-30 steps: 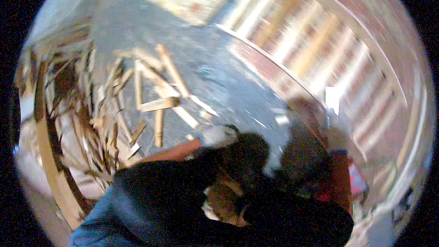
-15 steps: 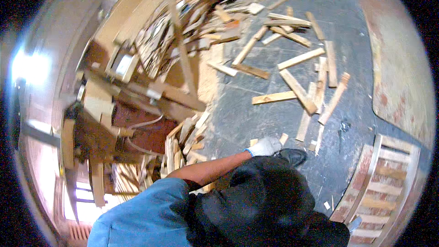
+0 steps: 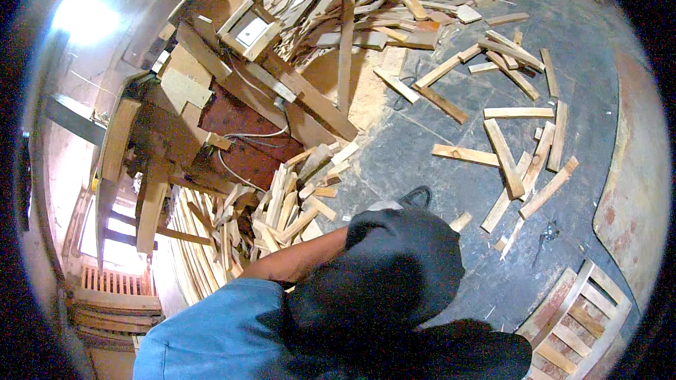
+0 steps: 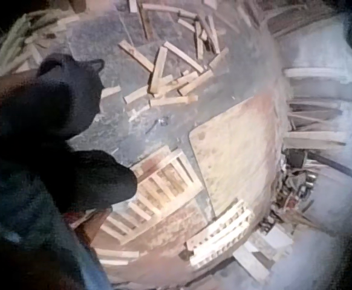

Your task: The person sits on the floor of a workshop and assembles wooden pallets using a pneumatic nail gun. They pick up wooden slats, align them with the pallet frame, and drive nails into the wood to secure the pieces. The person occasionally stands to retrieve more wood or reload the nail gun before resuming the assembly.

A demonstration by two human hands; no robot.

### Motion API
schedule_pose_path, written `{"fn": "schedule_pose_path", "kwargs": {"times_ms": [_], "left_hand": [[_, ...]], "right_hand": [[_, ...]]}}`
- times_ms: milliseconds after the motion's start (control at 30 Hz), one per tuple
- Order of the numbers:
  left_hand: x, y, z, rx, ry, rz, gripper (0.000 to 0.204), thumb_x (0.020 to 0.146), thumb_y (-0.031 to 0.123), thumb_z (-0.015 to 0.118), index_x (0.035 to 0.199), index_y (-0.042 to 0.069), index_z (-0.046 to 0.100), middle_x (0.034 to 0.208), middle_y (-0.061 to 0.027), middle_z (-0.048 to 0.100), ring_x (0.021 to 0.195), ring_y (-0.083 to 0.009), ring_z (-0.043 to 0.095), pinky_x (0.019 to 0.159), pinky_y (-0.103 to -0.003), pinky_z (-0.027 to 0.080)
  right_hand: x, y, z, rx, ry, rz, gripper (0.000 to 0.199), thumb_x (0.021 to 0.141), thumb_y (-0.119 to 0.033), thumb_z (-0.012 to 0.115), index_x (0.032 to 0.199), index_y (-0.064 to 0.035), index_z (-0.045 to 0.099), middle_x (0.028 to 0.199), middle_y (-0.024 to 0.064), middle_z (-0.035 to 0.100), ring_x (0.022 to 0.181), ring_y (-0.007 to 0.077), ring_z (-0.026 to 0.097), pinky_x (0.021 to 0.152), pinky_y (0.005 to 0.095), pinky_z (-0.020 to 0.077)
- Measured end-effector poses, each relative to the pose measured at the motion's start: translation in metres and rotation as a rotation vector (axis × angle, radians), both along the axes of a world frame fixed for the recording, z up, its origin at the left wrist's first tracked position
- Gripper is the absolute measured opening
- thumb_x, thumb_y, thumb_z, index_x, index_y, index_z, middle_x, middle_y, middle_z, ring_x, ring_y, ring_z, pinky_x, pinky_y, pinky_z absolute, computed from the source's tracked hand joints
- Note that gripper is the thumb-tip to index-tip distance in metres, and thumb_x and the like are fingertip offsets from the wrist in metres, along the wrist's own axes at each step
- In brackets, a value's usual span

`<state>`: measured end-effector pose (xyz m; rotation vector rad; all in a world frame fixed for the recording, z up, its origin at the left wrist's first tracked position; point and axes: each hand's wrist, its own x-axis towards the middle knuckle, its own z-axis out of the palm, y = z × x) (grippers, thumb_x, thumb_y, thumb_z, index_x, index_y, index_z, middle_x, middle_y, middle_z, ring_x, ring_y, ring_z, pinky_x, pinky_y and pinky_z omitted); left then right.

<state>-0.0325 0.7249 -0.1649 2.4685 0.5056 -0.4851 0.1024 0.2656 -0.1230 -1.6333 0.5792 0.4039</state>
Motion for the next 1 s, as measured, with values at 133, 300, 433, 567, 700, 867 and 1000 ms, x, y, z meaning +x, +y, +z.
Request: {"fn": "schedule_pose_path", "kwargs": {"times_ms": [133, 300, 433, 567, 700, 867, 1000], "left_hand": [[0.012, 0.011, -0.025, 0.07, -0.152, -0.162, 0.038, 0.09, 0.037, 0.053, 0.092, 0.005, 0.074, 0.098, -0.0241, 0.071, 0.094, -0.0431, 0.069, 0.081, -0.049, 0.054], [0.029, 0.017, -0.005, -0.175, 0.069, 0.056, 0.039, 0.092, 0.032, 0.05, 0.108, 0.005, 0.073, 0.108, -0.0228, 0.071, 0.105, -0.0415, 0.066, 0.094, -0.049, 0.05], [0.035, 0.047, -0.018, -0.013, -0.027, 0.07, 0.036, 0.092, 0.028, 0.048, 0.103, 0.003, 0.071, 0.112, -0.0223, 0.069, 0.107, -0.0422, 0.064, 0.096, -0.052, 0.048], [0.091, 0.132, -0.017, 0.167, 0.062, 0.165, 0.034, 0.091, 0.027, 0.049, 0.103, 0.003, 0.07, 0.11, -0.0229, 0.069, 0.104, -0.0422, 0.066, 0.091, -0.055, 0.051], [0.128, 0.263, -0.02, 0.376, 0.121, 0.353, 0.033, 0.089, 0.025, 0.055, 0.107, 0.002, 0.07, 0.112, -0.0244, 0.069, 0.104, -0.0409, 0.068, 0.087, -0.053, 0.055], [0.152, 0.366, -0.014, 0.7, 0.201, 0.324, 0.027, 0.09, 0.018, 0.058, 0.11, 0.003, 0.07, 0.114, -0.0248, 0.069, 0.103, -0.0386, 0.07, 0.086, -0.049, 0.058], [0.173, 0.403, -0.035, 0.87, 0.307, 0.211, 0.033, 0.09, 0.018, 0.059, 0.121, 0.005, 0.061, 0.134, -0.0215, 0.056, 0.118, -0.0401, 0.062, 0.091, -0.05, 0.055]], "right_hand": [[0.012, 0.029, -0.005, -0.004, 0.008, 0.024, 0.042, 0.099, -0.044, 0.061, 0.107, -0.0027, 0.066, 0.072, 0.006, 0.06, 0.058, 0.0169, 0.056, 0.052, 0.034, 0.0438], [0.03, 0.071, -0.012, -0.008, 0.021, 0.026, 0.043, 0.099, -0.045, 0.061, 0.106, -0.0026, 0.065, 0.072, 0.0066, 0.06, 0.059, 0.0178, 0.056, 0.053, 0.0347, 0.0442], [0.048, 0.108, -0.02, -0.03, 0.046, 0.042, 0.044, 0.099, -0.046, 0.061, 0.106, -0.0025, 0.065, 0.072, 0.007, 0.061, 0.059, 0.0186, 0.056, 0.053, 0.0353, 0.0445], [0.072, 0.136, -0.027, -0.089, 0.044, 0.015, 0.045, 0.099, -0.046, 0.061, 0.105, -0.0024, 0.065, 0.073, 0.0074, 0.061, 0.06, 0.0194, 0.057, 0.054, 0.0358, 0.0448], [0.084, 0.163, -0.036, -0.125, 0.07, 0.002, 0.045, 0.098, -0.047, 0.061, 0.105, -0.0023, 0.065, 0.073, 0.0078, 0.061, 0.06, 0.0202, 0.057, 0.054, 0.0364, 0.0451], [0.094, 0.193, -0.046, -0.166, 0.112, -0.02, 0.046, 0.098, -0.048, 0.061, 0.104, -0.0022, 0.065, 0.073, 0.0083, 0.062, 0.061, 0.0212, 0.058, 0.055, 0.0371, 0.0455], [0.101, 0.206, -0.05, -0.199, 0.128, -0.039, 0.047, 0.098, -0.049, 0.061, 0.104, -0.0021, 0.065, 0.074, 0.0088, 0.062, 0.061, 0.0219, 0.058, 0.056, 0.0377, 0.0458]]}}
